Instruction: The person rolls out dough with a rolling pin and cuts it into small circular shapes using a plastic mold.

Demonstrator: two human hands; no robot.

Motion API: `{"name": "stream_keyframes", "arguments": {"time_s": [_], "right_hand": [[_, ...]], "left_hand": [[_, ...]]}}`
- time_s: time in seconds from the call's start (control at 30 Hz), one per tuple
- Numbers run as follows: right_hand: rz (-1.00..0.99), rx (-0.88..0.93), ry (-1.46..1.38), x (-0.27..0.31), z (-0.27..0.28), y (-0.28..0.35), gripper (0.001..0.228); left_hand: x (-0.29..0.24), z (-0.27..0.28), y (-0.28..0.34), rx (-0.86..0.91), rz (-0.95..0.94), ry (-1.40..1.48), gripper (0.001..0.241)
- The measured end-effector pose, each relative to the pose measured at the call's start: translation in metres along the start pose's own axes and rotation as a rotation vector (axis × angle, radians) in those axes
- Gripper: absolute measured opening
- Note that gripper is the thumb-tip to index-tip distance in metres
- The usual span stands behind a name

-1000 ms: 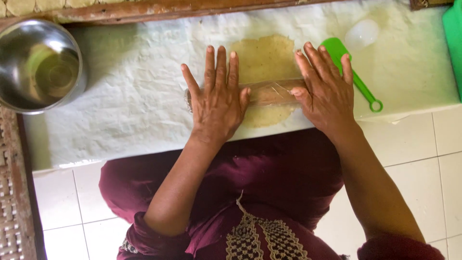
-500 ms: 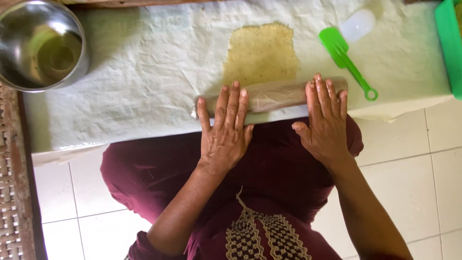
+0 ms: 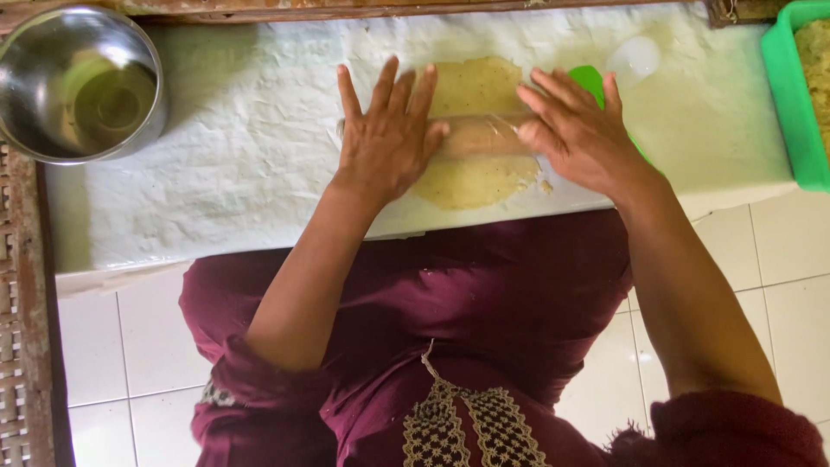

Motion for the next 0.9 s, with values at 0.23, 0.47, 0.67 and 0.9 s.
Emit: {"name": "stream_keyframes", "arguments": {"time_s": [0.23,0.47,0.67,0.9], "right_hand": [[-0.07,0.033,0.082,0.022,0.016,0.032,0.075],[-0.011,-0.065,0.05,0.041,0.014,0.046,0.067],[0.005,-0.186,0.115,0.018,0.008,-0.013,0.069],[-0.104,-0.082,0.097,-0.001,0.023,-0.106,0.068]], "left_hand": [[-0.022,0.021,0.024,0.068,-0.154,0.056,0.08],[-0.038,0.021,0.047,0.047,-0.134,0.029,0.086],[-0.001,0.003,-0.01,0.054,-0.016,0.074,0.079],[0.057,0.003,-0.081,0.161,0.168,0.07,0.066]]}}
Point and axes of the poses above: each hand's wrist, its own y-axis away from the middle knuckle, its own z-axis out of the back of the hand, x = y × z, the point moved 8 cm from there along -y, towards the middle knuckle, and after that the axes turned 8 degrees about -z, right-handed, at the moved point
